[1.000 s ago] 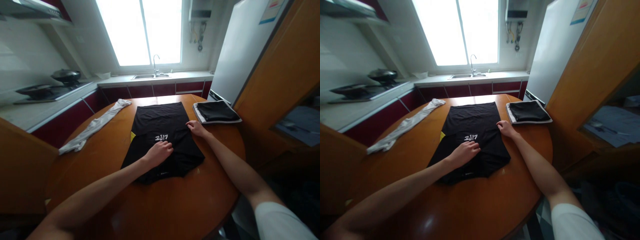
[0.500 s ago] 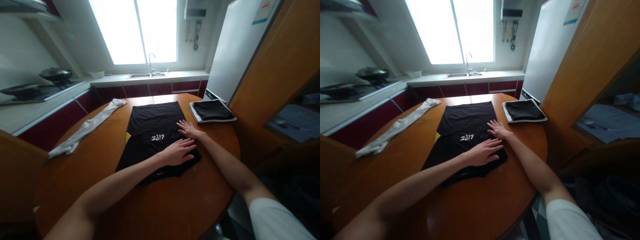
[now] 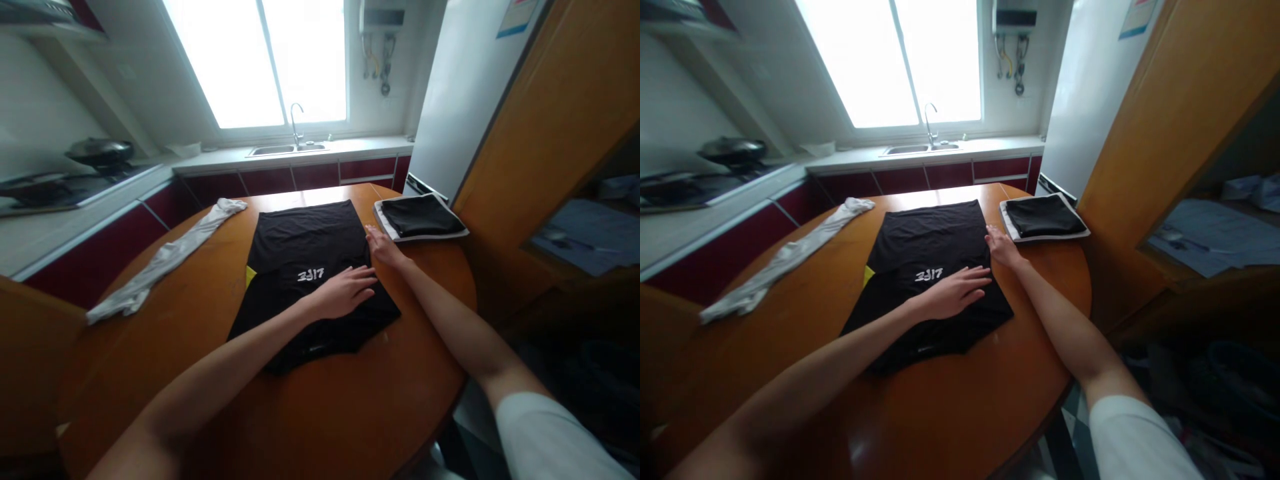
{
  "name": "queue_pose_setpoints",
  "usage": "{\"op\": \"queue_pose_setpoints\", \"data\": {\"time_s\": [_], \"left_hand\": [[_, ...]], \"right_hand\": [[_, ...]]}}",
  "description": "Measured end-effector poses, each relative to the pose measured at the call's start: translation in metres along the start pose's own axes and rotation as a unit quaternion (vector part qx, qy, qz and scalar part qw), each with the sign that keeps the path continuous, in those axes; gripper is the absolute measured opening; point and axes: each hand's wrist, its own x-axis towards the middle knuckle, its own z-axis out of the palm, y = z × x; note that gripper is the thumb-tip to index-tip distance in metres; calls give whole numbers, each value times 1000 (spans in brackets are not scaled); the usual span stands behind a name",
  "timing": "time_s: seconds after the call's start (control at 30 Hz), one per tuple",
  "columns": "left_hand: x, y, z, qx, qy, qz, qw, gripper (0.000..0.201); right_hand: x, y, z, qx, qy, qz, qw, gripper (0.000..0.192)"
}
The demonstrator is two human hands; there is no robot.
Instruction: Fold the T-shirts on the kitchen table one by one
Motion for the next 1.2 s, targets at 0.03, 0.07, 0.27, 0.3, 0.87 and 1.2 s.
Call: {"op": "queue_pose_setpoints", "data": {"time_s": [0.03,0.07,0.27,0.3,0.87,1.2], "left_hand": [[3,-11,-3,15,30,-30,999,47],[6,-23,-4,33,54,-56,996,46],[1,-63,16,97,9,-146,985,58],[-1,-63,20,98,2,-157,983,60],[-117,-142,-79,58,188,-305,932,54],[-159,-107,-10,117,97,-329,932,63]], "right_hand": [[3,3,-1,9,31,12,999,59],[4,6,-1,16,52,22,998,58],[0,5,9,-12,-35,-10,999,56],[-1,4,11,-32,-69,-11,997,56],[-27,-58,10,-72,-40,-29,996,54],[-54,-86,53,-136,-112,-42,983,76]]}}
